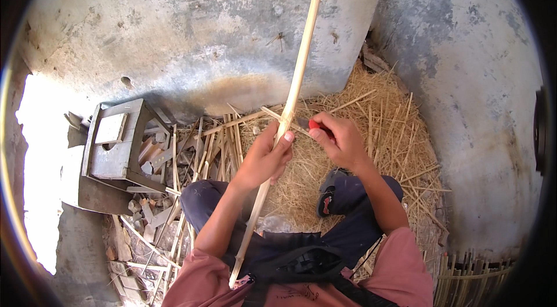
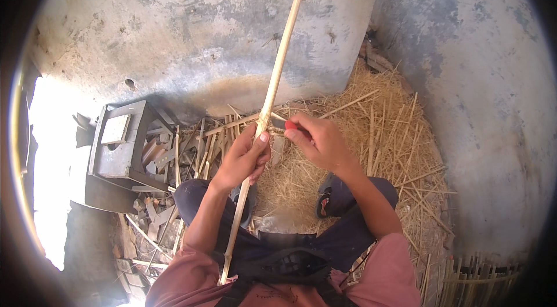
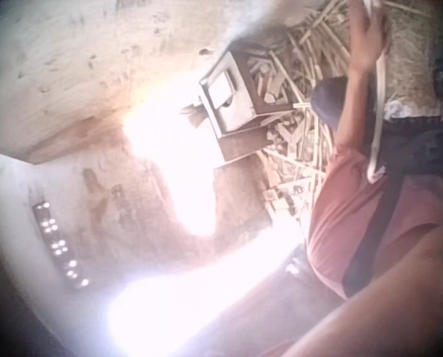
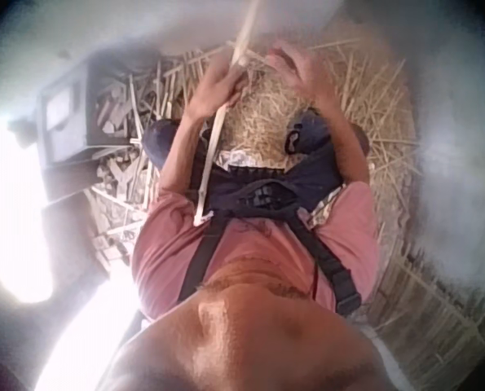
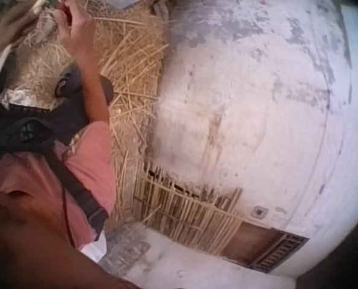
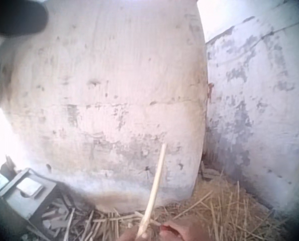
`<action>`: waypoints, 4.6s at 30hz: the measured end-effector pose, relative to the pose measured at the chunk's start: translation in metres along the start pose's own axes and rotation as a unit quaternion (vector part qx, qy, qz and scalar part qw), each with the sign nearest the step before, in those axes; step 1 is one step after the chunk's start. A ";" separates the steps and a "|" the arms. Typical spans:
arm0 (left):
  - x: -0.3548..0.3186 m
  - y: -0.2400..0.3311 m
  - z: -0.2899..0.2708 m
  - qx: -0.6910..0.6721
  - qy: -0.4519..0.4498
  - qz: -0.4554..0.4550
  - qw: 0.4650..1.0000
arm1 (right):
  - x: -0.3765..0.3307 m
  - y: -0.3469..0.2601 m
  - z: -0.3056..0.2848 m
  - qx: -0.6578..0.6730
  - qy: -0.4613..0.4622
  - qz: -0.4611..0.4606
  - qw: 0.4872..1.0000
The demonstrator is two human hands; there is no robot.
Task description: The person uses a small red knife to shave a thin layer from the side of a bamboo pole while sitting in a room with wood shavings on the floor.
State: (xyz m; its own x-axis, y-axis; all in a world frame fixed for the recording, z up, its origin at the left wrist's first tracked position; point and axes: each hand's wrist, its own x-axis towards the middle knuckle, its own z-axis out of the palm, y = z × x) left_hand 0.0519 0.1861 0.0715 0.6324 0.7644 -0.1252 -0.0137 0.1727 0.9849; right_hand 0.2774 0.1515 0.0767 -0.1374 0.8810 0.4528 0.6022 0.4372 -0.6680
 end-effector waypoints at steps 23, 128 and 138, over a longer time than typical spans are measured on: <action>-0.012 -0.033 -0.011 0.112 0.136 0.102 0.979 | 0.016 0.002 0.048 0.031 -0.044 -0.029 0.998; -0.010 -0.062 -0.011 0.242 0.211 0.110 0.941 | 0.005 0.000 0.060 0.032 -0.075 0.042 0.996; -0.004 -0.074 -0.014 0.299 0.229 0.098 0.921 | 0.000 -0.001 0.073 0.016 -0.005 0.053 0.998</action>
State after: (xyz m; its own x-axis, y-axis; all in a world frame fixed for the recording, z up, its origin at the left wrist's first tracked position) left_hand 0.0393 0.1788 -0.0023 0.2689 0.9498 0.1602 0.4226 -0.2658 0.8665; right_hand 0.2192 0.1643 0.0341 -0.0809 0.9244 0.3728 0.5889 0.3461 -0.7303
